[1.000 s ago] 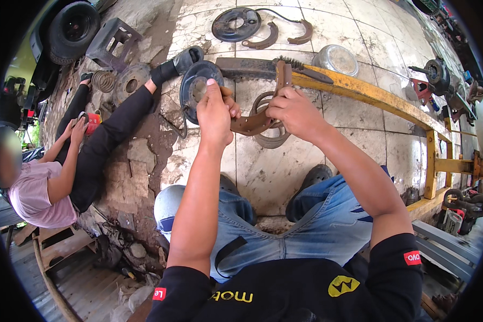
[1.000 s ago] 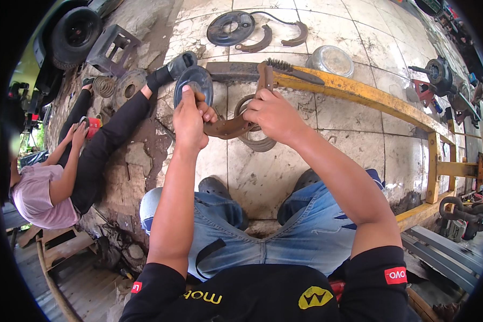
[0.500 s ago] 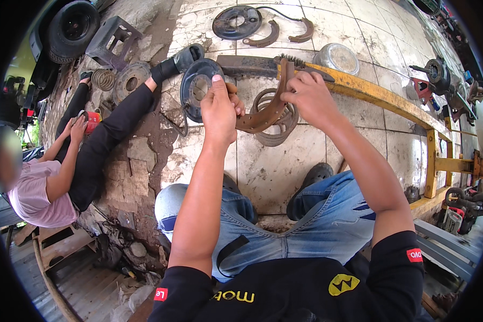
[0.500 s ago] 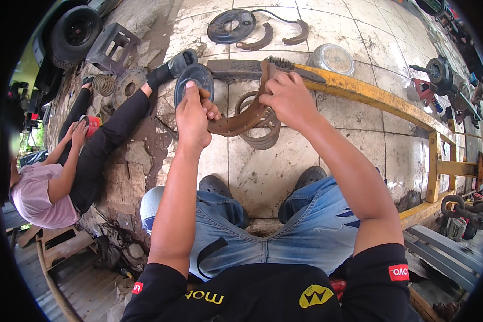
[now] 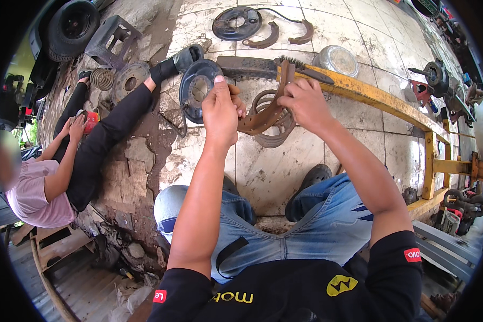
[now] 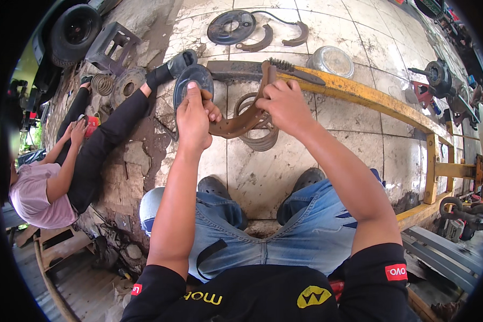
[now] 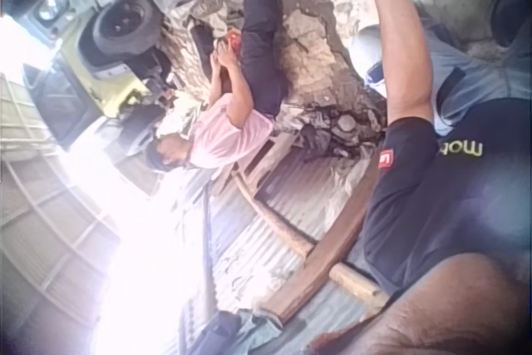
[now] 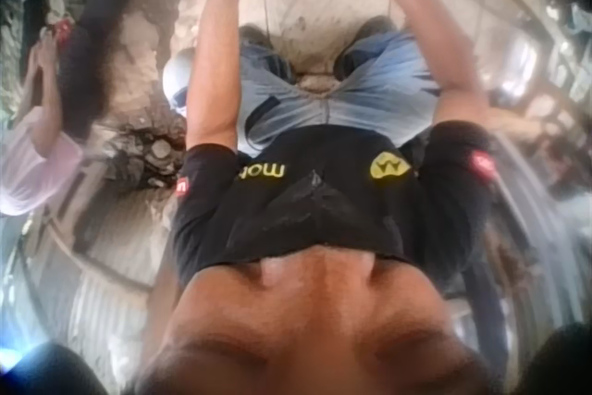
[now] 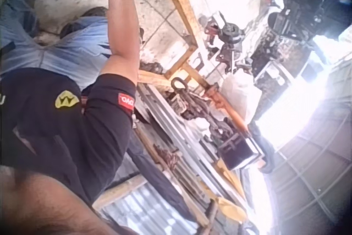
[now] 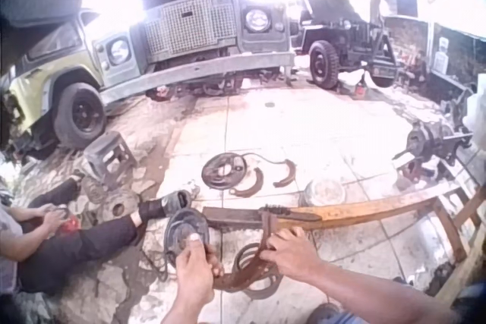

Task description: The person sits on the floor and uses a wire brush to scrub a curved metal spring component. They repeatedly rotate the part and brush its surfaces to remove rust or debris.

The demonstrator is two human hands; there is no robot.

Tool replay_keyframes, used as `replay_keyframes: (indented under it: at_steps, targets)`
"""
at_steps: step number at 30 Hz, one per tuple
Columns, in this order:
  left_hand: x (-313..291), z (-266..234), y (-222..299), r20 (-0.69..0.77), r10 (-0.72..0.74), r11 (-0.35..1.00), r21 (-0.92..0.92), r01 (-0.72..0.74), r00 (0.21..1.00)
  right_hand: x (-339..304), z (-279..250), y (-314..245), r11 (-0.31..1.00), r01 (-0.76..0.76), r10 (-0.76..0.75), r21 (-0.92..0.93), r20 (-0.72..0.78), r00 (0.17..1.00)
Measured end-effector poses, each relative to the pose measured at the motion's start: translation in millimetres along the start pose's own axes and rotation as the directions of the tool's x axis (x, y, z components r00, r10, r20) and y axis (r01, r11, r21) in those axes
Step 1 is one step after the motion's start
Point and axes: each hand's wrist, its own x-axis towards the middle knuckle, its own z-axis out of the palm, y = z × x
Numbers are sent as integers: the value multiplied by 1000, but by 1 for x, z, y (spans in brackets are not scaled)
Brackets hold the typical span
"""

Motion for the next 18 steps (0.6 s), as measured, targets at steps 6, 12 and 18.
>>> replay_keyframes:
  at_steps: [6,12,18]
  targets:
    - [0,1,-2,-3,-26,1000,-7,26,1000,2,-5,-1,1000,5,-5,-5,11,1000]
    - [0,-1,-2,-16,-33,999,-12,33,999,2,-7,-8,1000,-3,3,22,27,1000]
    - [1,-1,-2,-21,-66,997,-29,65,998,0,1,-3,998,-9,10,67,-12,1000]
